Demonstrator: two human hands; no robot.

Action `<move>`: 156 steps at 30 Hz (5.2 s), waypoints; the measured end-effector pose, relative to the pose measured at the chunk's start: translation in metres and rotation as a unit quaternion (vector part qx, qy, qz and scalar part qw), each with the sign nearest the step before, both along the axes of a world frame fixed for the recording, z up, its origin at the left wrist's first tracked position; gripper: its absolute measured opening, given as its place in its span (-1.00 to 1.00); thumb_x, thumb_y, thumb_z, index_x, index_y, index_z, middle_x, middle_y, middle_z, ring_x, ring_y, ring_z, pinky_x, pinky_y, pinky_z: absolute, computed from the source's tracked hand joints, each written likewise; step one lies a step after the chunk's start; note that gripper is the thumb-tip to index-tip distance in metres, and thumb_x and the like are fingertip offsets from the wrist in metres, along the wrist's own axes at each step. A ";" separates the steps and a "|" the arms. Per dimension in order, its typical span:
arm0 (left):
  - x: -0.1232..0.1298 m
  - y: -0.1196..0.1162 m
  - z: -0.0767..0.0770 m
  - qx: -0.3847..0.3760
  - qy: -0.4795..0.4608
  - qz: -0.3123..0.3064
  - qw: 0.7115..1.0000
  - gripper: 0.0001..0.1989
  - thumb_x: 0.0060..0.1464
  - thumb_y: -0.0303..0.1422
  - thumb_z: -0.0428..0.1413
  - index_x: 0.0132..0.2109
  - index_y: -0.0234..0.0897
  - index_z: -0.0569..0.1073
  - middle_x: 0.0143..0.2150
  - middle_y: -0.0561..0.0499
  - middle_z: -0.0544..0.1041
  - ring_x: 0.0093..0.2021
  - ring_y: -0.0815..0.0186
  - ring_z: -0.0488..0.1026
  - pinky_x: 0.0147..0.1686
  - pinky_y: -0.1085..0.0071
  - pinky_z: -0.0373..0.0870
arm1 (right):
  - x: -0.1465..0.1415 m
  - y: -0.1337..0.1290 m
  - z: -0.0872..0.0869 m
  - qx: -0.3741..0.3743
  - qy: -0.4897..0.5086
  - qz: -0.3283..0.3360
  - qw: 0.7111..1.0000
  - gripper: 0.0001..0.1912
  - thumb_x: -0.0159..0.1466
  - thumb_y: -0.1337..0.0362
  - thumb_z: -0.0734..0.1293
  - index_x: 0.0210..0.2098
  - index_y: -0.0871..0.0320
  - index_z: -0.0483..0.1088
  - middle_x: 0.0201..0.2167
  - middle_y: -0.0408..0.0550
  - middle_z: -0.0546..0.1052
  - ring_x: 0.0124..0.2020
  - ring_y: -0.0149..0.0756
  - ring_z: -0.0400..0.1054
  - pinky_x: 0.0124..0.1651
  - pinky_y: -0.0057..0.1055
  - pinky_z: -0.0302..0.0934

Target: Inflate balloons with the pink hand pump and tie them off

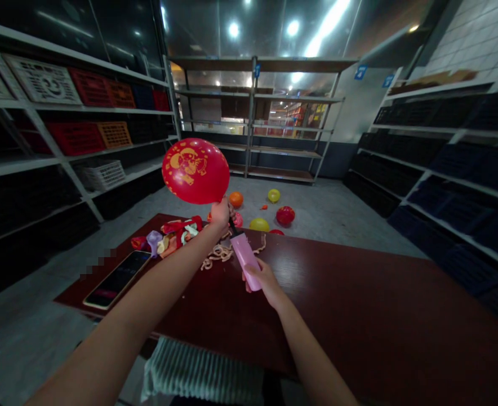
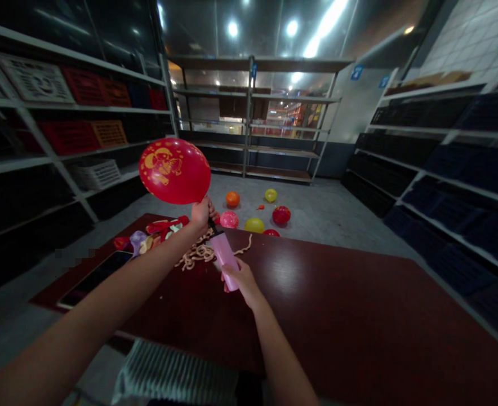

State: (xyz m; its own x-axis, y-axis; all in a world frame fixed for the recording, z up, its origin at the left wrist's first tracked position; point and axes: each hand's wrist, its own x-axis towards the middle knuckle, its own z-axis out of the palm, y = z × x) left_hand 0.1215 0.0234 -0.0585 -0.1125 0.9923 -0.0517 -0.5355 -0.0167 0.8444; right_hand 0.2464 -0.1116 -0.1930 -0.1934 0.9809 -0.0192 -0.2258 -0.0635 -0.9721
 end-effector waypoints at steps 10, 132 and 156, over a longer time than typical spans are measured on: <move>-0.062 0.014 0.052 0.002 -0.001 0.090 0.996 -0.72 0.14 -0.54 -0.02 -0.45 -0.19 0.07 -0.69 0.21 0.05 -0.78 0.46 0.01 -0.76 0.55 -0.08 | 0.000 -0.005 -0.002 0.012 -0.056 0.026 0.998 -0.41 0.06 -0.10 0.53 -0.11 0.17 0.41 -0.52 -0.21 0.51 -0.66 -0.45 0.34 -0.61 -0.51 0.23; -0.002 -0.020 0.009 -0.012 -0.056 -0.028 0.998 -0.53 0.48 -0.35 -0.05 -0.48 -0.22 0.09 -0.67 0.14 -0.01 -0.70 0.40 -0.07 -0.68 0.46 -0.13 | -0.001 -0.007 0.007 0.008 -0.049 -0.080 0.996 -0.31 0.07 -0.23 0.47 0.01 0.08 0.41 -0.50 -0.19 0.51 -0.67 -0.42 0.31 -0.71 -0.46 0.13; -0.077 -0.015 -0.012 -0.077 -0.121 0.103 0.984 -0.62 0.39 -0.43 -0.08 -0.44 -0.22 0.05 -0.68 0.20 -0.01 -0.79 0.47 -0.01 -0.76 0.54 -0.05 | -0.006 -0.006 0.007 0.011 -0.129 -0.046 0.991 -0.16 0.02 -0.12 0.53 0.21 0.17 0.48 -0.39 -0.08 0.62 -0.62 -0.46 0.29 -0.66 -0.49 0.16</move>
State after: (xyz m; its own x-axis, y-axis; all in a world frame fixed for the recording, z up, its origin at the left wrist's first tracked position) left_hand 0.0447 0.0081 -0.0700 -0.2767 0.9282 -0.2489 -0.7196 -0.0284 0.6938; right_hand 0.2406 -0.1174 -0.1863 -0.0952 0.9949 -0.0340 0.0256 -0.0317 -0.9992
